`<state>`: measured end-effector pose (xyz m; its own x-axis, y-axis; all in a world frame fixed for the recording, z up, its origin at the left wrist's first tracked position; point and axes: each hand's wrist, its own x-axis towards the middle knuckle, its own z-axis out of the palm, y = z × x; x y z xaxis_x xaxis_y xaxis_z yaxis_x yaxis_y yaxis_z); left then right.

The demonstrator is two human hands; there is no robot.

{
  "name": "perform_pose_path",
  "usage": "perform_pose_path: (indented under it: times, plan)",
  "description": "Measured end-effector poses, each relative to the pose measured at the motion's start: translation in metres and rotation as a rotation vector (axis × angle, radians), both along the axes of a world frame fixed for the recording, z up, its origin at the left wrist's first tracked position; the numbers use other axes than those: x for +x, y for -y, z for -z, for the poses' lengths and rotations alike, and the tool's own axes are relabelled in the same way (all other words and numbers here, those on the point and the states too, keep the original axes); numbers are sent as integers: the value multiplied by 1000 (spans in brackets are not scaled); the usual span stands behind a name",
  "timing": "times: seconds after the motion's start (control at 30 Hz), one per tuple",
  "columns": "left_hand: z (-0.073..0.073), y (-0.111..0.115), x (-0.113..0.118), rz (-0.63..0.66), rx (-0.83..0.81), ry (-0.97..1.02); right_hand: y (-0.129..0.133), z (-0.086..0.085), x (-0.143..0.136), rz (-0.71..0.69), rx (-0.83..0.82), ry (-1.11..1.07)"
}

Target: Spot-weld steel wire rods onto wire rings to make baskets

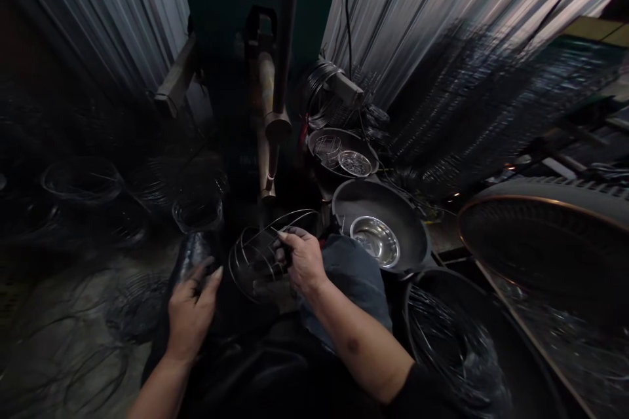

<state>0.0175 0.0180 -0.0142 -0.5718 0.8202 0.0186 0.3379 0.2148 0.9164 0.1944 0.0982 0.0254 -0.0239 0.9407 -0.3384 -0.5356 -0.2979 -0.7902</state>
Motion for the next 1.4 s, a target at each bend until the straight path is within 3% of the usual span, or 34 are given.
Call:
perform_pose_path:
  times: [0.07, 0.13, 0.23, 0.33, 0.7, 0.93, 1.4]
  plan:
    - [-5, -7, 3, 129, 109, -304, 4, 3, 0, -13, -10, 36]
    - [-13, -17, 13, 311, 111, -509, 7, 4, 1, -23, -23, 55]
    - [-23, -33, 30, 559, -14, -613, 10, 5, 4, -38, -53, 41]
    - [-30, -46, 42, 666, -100, -631, 11, 5, 8, -37, -75, 9]
    - [-63, -63, 51, 508, 174, -1119, -7, -12, 5, 27, -152, -196]
    - [-71, -82, 43, 505, 264, -1162, -27, -12, -2, 46, -105, -284]
    - [-71, -100, 30, 520, 295, -1174, -44, -10, -13, 20, -63, -263]
